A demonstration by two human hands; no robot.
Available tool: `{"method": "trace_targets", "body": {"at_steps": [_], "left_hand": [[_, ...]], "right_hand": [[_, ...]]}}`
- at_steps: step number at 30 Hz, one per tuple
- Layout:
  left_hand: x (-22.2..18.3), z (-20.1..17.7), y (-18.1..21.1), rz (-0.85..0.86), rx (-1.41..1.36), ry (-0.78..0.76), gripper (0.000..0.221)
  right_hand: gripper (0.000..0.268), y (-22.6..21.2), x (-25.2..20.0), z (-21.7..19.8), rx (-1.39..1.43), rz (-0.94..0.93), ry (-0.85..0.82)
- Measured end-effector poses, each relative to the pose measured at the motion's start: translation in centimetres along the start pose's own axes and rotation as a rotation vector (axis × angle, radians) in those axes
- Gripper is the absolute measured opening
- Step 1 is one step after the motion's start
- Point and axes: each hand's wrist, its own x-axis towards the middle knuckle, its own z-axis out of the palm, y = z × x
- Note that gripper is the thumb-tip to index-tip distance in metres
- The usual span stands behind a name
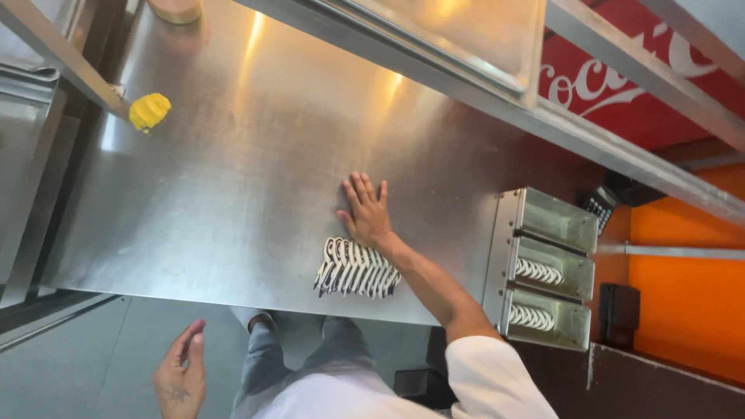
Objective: Cutting a portion of lattice-patterned dough with scissors, rolling it into a cylinder, and placing it into a metal loaf pan.
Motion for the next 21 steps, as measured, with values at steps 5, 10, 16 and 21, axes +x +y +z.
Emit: {"method": "trace_targets", "body": {"at_steps": [5, 10, 16, 21], "left_hand": [[0.4, -2.7, 2.2, -0.018, 0.0, -0.039, 0.039], [2.0, -3.1, -3.3, 0.004, -0.018, 0.056, 0.032], [1.4, -3.7, -5.1, 0.043, -0.152, 0.02, 0.029], [1.2, -4.5, -4.1, -0.164, -0.056, -0.007, 0.04]], "right_hand": [[0.047, -0.1, 1.0, 1.2, 0.141, 0.067, 0.065], [0.053, -3.0, 2.8, 1.5, 0.084, -0.011, 0.056], [0.052, -4.8, 4.0, 1.2, 0.186, 0.112, -0.104], [0.054, -7.5, 4.7, 1.6, -0.02, -0.086, 0.084]]}}
